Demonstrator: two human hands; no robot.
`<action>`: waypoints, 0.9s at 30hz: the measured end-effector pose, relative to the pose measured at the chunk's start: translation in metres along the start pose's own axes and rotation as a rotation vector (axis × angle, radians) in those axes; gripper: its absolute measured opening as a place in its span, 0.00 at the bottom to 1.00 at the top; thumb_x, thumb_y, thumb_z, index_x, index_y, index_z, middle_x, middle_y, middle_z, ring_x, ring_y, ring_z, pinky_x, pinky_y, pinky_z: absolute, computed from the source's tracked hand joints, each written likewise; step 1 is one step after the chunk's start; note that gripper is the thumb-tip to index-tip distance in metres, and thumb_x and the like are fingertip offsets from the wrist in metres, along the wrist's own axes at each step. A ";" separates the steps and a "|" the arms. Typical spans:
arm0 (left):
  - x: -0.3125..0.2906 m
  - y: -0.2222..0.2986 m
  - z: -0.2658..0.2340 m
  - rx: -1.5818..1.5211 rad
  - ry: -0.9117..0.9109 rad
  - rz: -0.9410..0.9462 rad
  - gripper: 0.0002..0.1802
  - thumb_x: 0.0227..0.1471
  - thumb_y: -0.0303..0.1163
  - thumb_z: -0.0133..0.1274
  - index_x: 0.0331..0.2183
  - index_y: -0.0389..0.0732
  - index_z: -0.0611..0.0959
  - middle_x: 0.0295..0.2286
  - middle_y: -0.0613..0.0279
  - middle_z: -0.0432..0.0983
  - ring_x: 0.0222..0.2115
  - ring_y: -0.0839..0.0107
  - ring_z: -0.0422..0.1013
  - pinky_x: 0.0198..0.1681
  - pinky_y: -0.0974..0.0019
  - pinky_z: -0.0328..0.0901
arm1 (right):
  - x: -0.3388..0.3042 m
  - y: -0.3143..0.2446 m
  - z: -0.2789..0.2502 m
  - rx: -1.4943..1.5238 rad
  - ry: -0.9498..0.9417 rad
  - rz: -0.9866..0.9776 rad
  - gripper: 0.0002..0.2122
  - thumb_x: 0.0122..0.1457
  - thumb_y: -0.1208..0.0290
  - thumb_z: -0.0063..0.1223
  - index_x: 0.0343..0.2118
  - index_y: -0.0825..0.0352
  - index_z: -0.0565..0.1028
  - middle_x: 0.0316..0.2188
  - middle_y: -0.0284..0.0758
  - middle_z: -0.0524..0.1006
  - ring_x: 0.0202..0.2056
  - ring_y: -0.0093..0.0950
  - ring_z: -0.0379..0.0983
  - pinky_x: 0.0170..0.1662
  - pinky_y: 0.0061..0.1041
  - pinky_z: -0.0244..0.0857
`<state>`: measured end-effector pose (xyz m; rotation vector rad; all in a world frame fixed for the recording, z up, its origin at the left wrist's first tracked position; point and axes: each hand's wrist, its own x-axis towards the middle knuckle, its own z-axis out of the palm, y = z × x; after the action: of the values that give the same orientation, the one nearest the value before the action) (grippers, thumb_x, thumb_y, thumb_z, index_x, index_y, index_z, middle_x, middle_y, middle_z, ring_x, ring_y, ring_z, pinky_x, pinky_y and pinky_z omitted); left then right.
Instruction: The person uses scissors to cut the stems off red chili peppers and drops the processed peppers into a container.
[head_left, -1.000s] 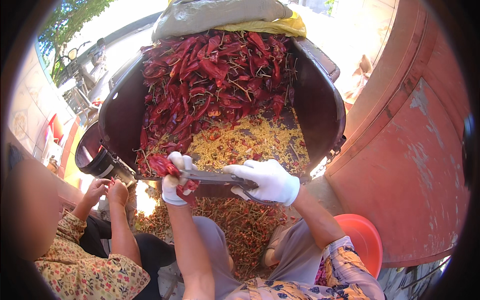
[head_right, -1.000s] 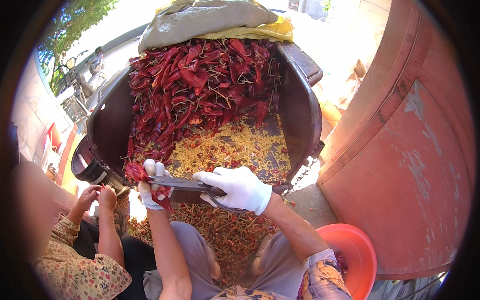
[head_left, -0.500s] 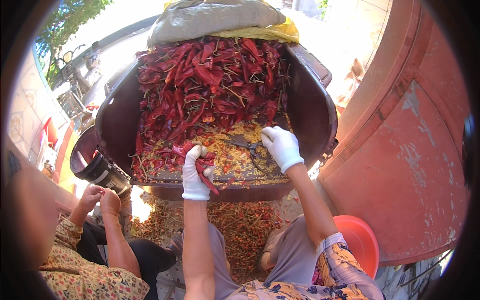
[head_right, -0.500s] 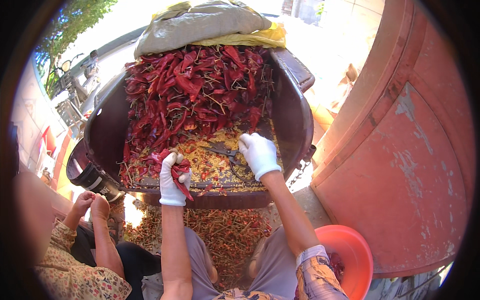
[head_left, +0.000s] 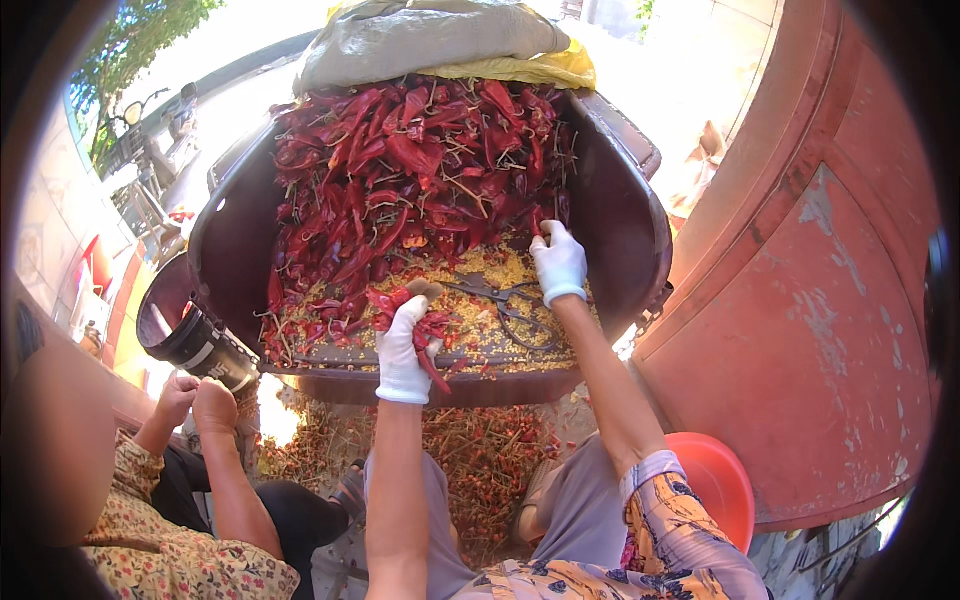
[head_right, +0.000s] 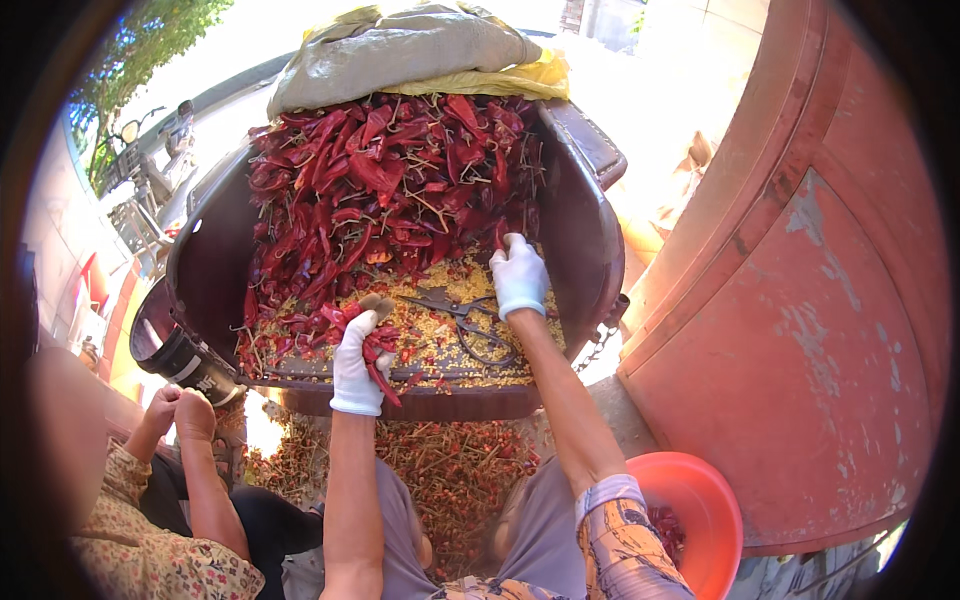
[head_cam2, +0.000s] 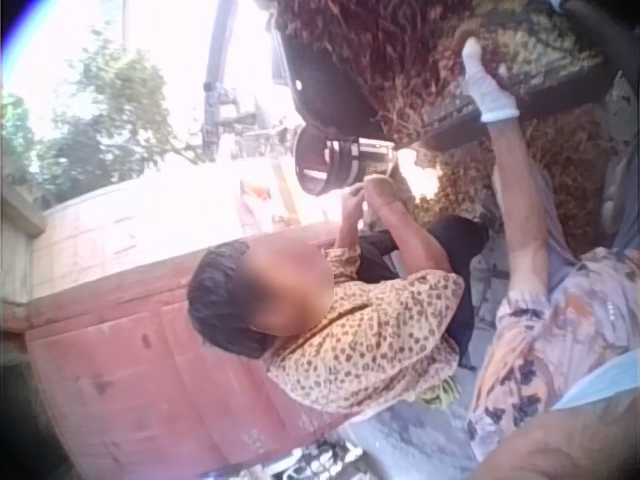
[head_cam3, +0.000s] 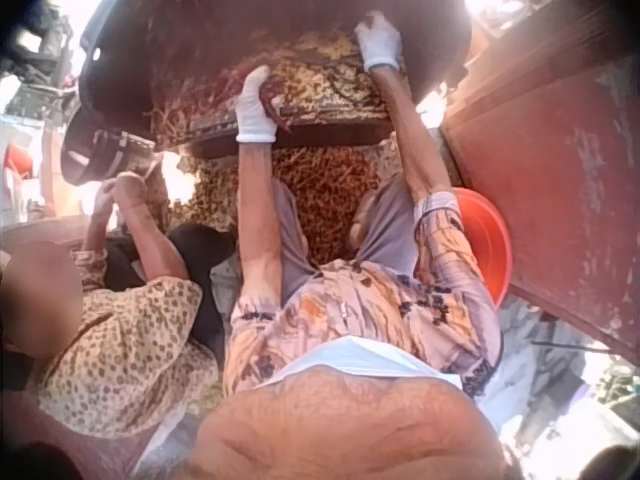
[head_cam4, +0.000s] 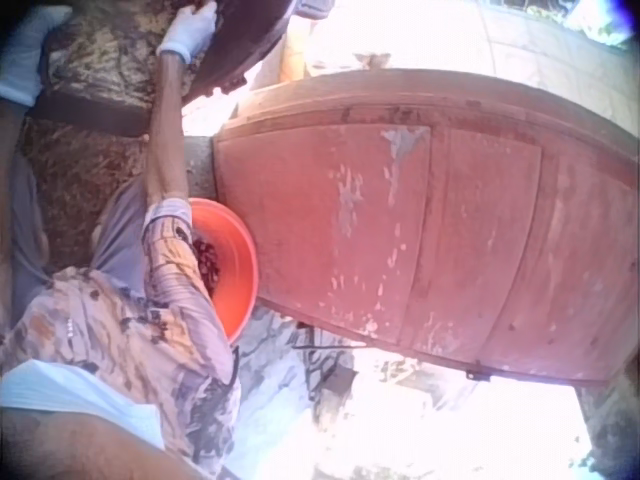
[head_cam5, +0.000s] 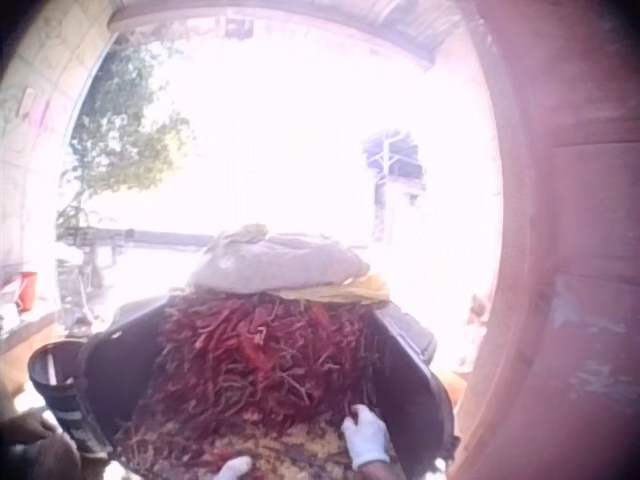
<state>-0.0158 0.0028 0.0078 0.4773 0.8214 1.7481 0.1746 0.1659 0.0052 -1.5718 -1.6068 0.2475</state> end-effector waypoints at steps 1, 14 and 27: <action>-0.002 0.001 0.006 0.008 0.005 0.024 0.14 0.53 0.29 0.52 0.44 0.42 0.79 0.37 0.64 0.79 0.20 0.83 0.68 0.14 0.76 0.60 | -0.006 0.002 -0.002 0.232 -0.033 0.003 0.13 0.56 0.69 0.54 0.44 0.65 0.76 0.36 0.44 0.80 0.35 0.35 0.78 0.39 0.31 0.70; 0.001 -0.020 0.010 -0.010 -0.111 -0.118 0.17 0.55 0.34 0.54 0.46 0.40 0.78 0.35 0.66 0.78 0.24 0.84 0.71 0.17 0.79 0.61 | -0.110 -0.048 -0.043 0.244 -0.305 -0.653 0.10 0.54 0.76 0.54 0.40 0.62 0.77 0.31 0.34 0.74 0.29 0.30 0.74 0.32 0.25 0.68; -0.013 -0.011 0.027 0.527 -0.271 -0.068 0.18 0.52 0.31 0.59 0.45 0.38 0.77 0.34 0.64 0.78 0.29 0.77 0.74 0.31 0.71 0.68 | -0.085 -0.046 -0.065 0.897 -0.675 -0.019 0.11 0.59 0.70 0.56 0.44 0.67 0.76 0.35 0.26 0.75 0.35 0.14 0.68 0.40 0.16 0.64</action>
<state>0.0138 0.0000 0.0195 1.0002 1.0845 1.3538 0.1717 0.0547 0.0394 -0.7845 -1.6121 1.3885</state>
